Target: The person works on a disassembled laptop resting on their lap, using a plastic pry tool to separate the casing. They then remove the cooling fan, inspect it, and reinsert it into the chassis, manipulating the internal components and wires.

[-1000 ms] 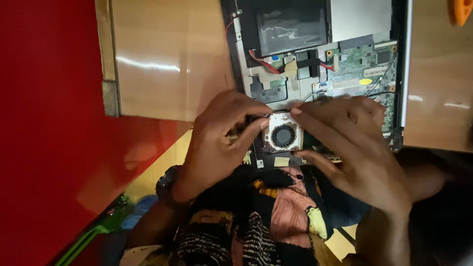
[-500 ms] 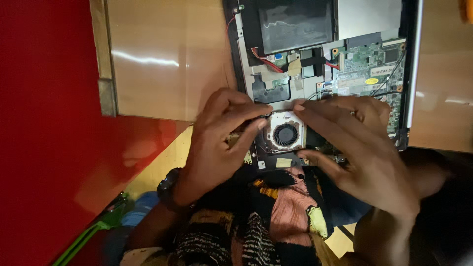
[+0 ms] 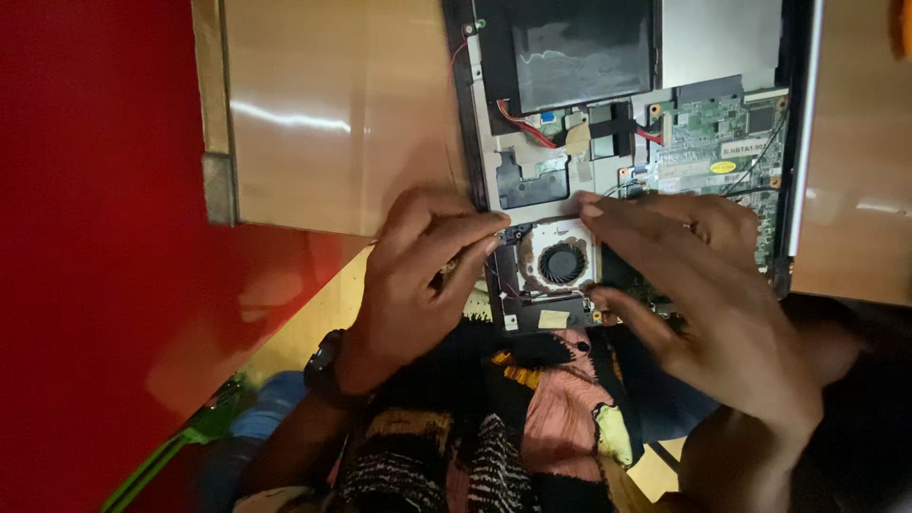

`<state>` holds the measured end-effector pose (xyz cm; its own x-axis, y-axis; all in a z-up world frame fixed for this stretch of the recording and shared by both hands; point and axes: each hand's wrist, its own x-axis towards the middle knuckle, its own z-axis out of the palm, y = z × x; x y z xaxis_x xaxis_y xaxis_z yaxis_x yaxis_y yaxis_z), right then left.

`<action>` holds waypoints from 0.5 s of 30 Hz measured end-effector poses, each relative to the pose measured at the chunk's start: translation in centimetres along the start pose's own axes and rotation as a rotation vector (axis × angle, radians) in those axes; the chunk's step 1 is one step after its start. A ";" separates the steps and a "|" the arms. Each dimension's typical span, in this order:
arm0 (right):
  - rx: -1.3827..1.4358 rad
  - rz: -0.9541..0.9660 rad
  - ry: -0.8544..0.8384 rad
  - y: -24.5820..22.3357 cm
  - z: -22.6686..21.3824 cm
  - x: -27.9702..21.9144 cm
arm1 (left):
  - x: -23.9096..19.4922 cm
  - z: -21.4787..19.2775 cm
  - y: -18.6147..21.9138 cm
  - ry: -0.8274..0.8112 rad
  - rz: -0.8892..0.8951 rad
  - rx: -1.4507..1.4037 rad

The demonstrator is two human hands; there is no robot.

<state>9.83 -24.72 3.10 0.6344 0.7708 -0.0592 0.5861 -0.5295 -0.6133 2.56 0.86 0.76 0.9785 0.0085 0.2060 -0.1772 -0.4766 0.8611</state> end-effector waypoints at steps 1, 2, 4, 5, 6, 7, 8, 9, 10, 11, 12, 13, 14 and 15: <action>0.009 0.000 0.012 0.0 0.0 0.0 | 0.0 0.0 -0.2 0.004 0.022 0.001; 0.008 -0.001 0.012 0.1 0.2 -0.1 | 0.0 0.0 -0.2 0.006 0.022 0.001; -0.032 -0.027 0.039 0.4 0.5 -0.2 | 0.2 -0.1 -0.3 -0.009 0.041 -0.001; -0.033 -0.027 0.040 0.2 0.3 -0.1 | 0.2 -0.1 -0.3 -0.009 0.042 -0.002; -0.033 -0.025 0.038 0.1 0.2 0.0 | 0.2 -0.2 -0.3 -0.021 0.035 -0.007; -0.032 -0.024 0.035 -0.1 0.1 0.2 | 0.2 -0.2 -0.4 -0.032 0.027 -0.010; -0.032 -0.025 0.036 0.0 0.2 0.1 | 0.2 -0.2 -0.5 -0.031 0.027 -0.009; -0.041 -0.039 0.049 0.0 0.3 0.1 | 0.2 -0.2 -0.5 -0.033 0.037 -0.016; -0.049 -0.054 0.062 0.1 0.3 0.1 | 0.2 -0.3 -0.6 -0.034 0.046 -0.022; -0.049 -0.058 0.063 0.1 0.4 -0.1 | 0.1 -0.2 -0.8 -0.031 0.046 -0.019; -0.063 -0.089 0.084 0.1 0.4 -0.3 | 0.0 -0.2 -0.9 -0.038 0.037 -0.029; -0.073 -0.127 0.105 0.1 0.5 -0.3 | -0.1 -0.3 -1.0 -0.042 0.026 -0.034; -0.069 -0.137 0.106 -0.8 -0.3 -0.6 | -0.1 0.3 -1.2 -0.036 0.025 -0.025; -0.044 -0.068 0.083 -1.6 -0.9 -0.3 | -0.3 0.5 -1.5 -0.019 0.027 -0.029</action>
<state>9.11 -24.44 4.80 0.6308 0.7745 0.0483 0.6498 -0.4932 -0.5783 2.58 1.17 -0.82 0.9751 -0.0204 0.2206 -0.2060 -0.4508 0.8685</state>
